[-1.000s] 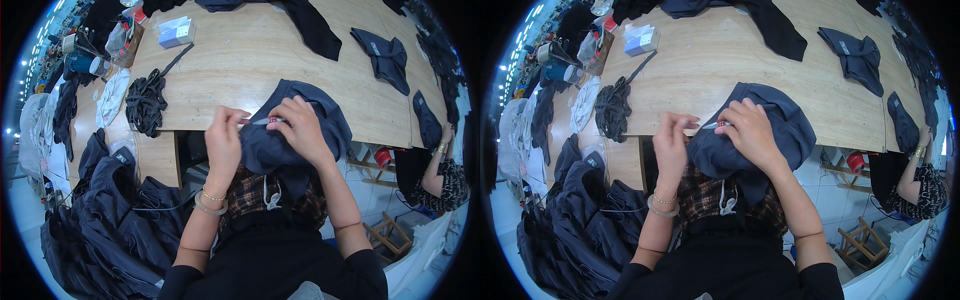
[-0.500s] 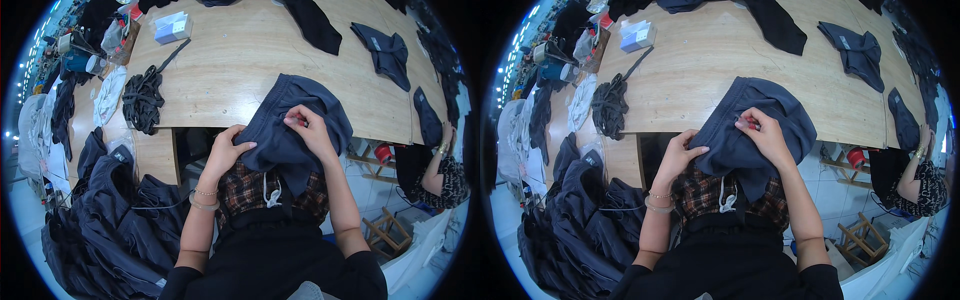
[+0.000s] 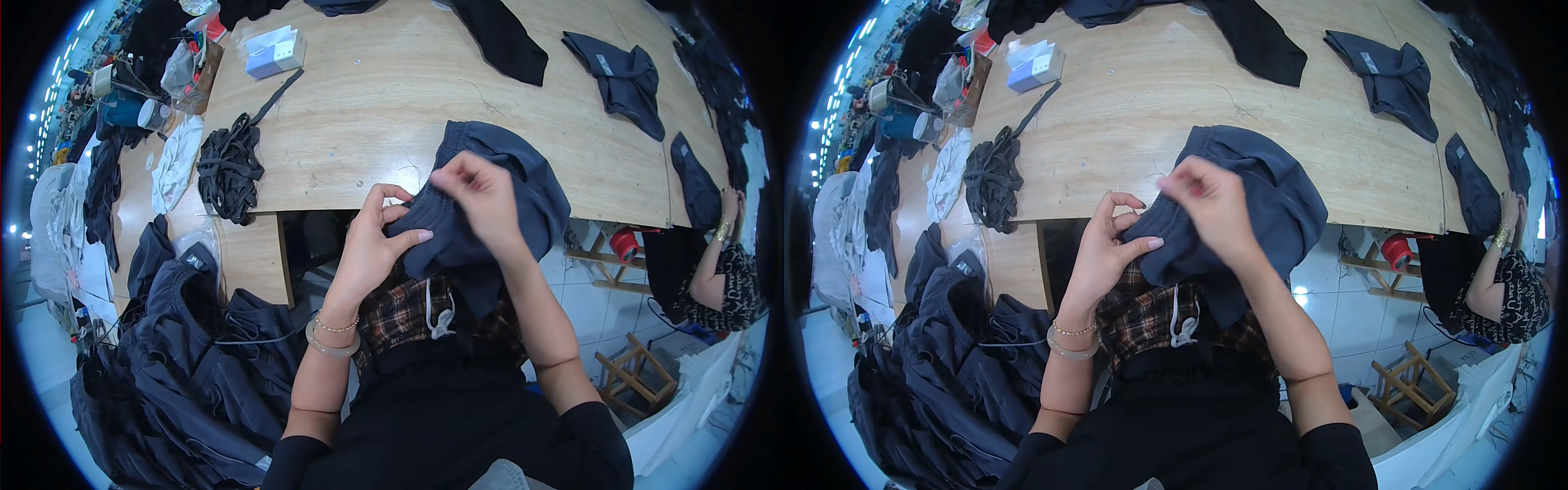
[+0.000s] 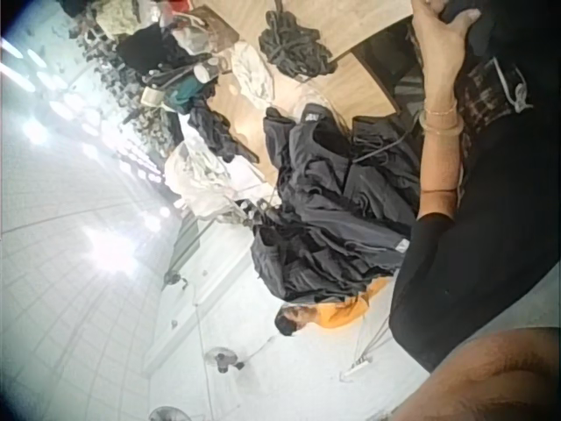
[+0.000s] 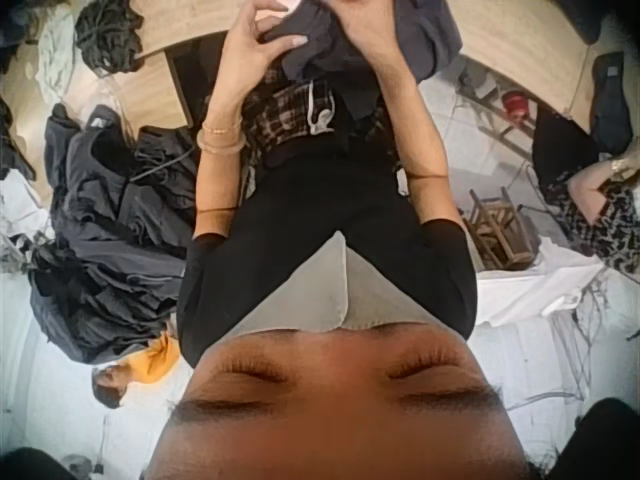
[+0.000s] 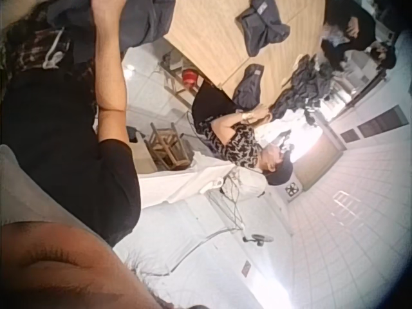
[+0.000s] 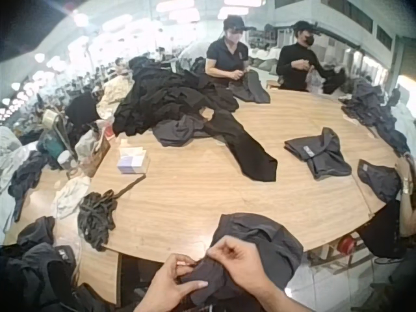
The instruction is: The person uses small scissors to trim loose threads and excess fabric from the waistband of a pair of dark gray pants. They repeatedly adjust the garment, pull threads, and snip them close to the seam while seated at a wooden table in a garment workshop.
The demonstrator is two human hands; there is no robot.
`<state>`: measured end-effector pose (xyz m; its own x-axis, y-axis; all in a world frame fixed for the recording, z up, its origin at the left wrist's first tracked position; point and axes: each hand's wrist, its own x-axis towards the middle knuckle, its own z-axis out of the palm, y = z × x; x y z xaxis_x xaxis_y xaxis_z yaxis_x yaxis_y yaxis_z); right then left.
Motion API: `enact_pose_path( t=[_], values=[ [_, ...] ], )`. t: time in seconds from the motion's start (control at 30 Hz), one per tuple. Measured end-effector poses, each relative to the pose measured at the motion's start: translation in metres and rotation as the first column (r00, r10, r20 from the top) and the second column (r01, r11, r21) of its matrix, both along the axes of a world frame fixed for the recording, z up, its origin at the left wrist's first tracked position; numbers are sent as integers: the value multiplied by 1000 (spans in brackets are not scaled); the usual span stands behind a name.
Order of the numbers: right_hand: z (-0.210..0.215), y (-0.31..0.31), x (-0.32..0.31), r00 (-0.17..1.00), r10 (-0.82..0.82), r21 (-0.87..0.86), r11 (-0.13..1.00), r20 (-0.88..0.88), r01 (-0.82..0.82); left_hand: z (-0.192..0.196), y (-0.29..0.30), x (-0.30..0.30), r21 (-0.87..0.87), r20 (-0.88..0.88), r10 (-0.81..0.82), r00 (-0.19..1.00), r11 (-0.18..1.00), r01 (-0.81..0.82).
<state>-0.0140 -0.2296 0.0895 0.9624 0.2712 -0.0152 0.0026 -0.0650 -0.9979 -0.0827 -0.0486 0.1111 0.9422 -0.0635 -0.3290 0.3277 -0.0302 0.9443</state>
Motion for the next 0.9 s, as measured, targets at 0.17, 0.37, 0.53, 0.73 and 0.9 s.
enact_pose_path(
  t=[0.17,0.37,0.53,0.73,0.9],
  values=[
    [22,-26,6,989,-113,-80,991,-95,106,-2,6,-4,-129,-45,75,996,988,-80],
    [20,-25,-31,993,-12,32,999,-117,16,-1,4,-2,-206,-72,71,995,975,-85],
    [21,4,-29,995,-7,-51,999,95,12,-4,-1,-1,-218,-27,40,999,975,-45],
    [15,1,-4,937,-320,177,939,141,295,1,0,-2,-266,-108,77,991,958,-104],
    [24,-58,22,844,-536,36,844,5,536,2,3,-5,-290,-113,107,988,947,-136]
  ],
)
